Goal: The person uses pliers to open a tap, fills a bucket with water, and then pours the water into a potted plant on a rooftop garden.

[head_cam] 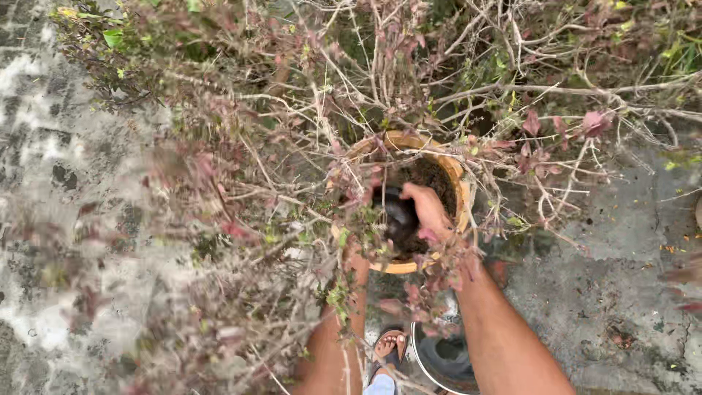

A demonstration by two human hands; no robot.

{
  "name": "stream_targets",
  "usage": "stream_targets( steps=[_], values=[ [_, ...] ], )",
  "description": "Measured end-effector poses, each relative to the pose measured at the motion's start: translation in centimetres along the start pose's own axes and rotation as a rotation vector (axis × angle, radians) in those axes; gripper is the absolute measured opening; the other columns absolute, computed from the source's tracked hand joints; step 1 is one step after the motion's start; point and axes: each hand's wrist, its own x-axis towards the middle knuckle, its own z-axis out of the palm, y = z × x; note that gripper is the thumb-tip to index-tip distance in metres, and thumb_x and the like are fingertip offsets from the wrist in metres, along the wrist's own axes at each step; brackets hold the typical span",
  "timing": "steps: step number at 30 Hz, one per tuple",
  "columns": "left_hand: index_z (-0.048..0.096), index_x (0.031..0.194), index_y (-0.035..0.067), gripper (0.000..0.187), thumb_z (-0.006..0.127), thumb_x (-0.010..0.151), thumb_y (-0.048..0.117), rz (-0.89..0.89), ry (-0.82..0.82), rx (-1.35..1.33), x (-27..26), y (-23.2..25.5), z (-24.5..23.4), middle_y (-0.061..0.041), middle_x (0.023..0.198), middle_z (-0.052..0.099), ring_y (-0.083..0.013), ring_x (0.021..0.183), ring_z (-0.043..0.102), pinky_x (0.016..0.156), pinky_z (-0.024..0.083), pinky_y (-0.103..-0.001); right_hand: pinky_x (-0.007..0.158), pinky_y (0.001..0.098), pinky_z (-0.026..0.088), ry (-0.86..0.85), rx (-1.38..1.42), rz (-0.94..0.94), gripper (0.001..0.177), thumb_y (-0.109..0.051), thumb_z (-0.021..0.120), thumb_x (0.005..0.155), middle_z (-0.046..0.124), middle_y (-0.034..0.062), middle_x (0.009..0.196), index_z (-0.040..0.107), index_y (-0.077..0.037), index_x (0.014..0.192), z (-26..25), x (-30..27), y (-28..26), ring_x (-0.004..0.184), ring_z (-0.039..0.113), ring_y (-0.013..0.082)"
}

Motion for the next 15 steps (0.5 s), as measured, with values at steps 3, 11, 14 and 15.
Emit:
stream_targets(
  steps=[3, 11, 14, 15],
  values=[
    [0.057, 0.148, -0.003, 0.043, 0.062, 0.111, 0.018, -0.051, -0.041, -0.044, -0.1, -2.3, -1.7, -0.007, 0.124, 0.063, -0.013, 0.094, 0.055, 0.079, 0.046, -0.027, 0.07, 0.0382, 0.053, -0.064, -0.372, -0.759, 0.066, -0.043, 0.081, 0.055, 0.067, 0.0121, 0.091, 0.063, -0.001, 0.102, -4.7, -3.0, 3.0, 0.083, 0.07, 0.0304],
    [0.061, 0.146, -0.01, 0.037, 0.06, 0.114, 0.011, -0.198, -0.104, -0.142, -2.8, -9.5, -3.3, -0.008, 0.113, 0.068, -0.0102, 0.079, 0.057, 0.069, 0.045, -0.022, 0.087, 0.0331, 0.049, 0.202, -0.017, 0.288, 0.028, -0.024, 0.057, 0.088, 0.076, 0.0024, 0.093, 0.073, -0.002, 0.095, -8.3, -22.9, 9.6, 0.091, 0.068, 0.0176],
    [0.054, 0.141, -0.011, 0.045, 0.06, 0.103, 0.011, -0.229, 0.004, -0.167, -4.4, -11.7, -0.7, -0.011, 0.115, 0.069, -0.0166, 0.094, 0.064, 0.085, 0.05, -0.029, 0.087, 0.0378, 0.052, 0.08, -0.082, 0.465, 0.034, -0.027, 0.061, 0.094, 0.079, 0.0169, 0.093, 0.076, 0.004, 0.095, -8.5, -28.7, 16.1, 0.091, 0.068, 0.0264],
    [0.052, 0.139, -0.012, 0.047, 0.06, 0.099, 0.011, -0.239, 0.042, -0.175, -4.9, -12.2, 0.5, -0.012, 0.116, 0.069, -0.0189, 0.099, 0.066, 0.091, 0.052, -0.031, 0.091, 0.0354, 0.051, 0.108, -0.147, 0.563, 0.035, -0.031, 0.066, 0.09, 0.078, 0.0139, 0.101, 0.074, -0.001, 0.107, -8.2, -30.0, 18.3, 0.097, 0.069, 0.0234]
  ],
)
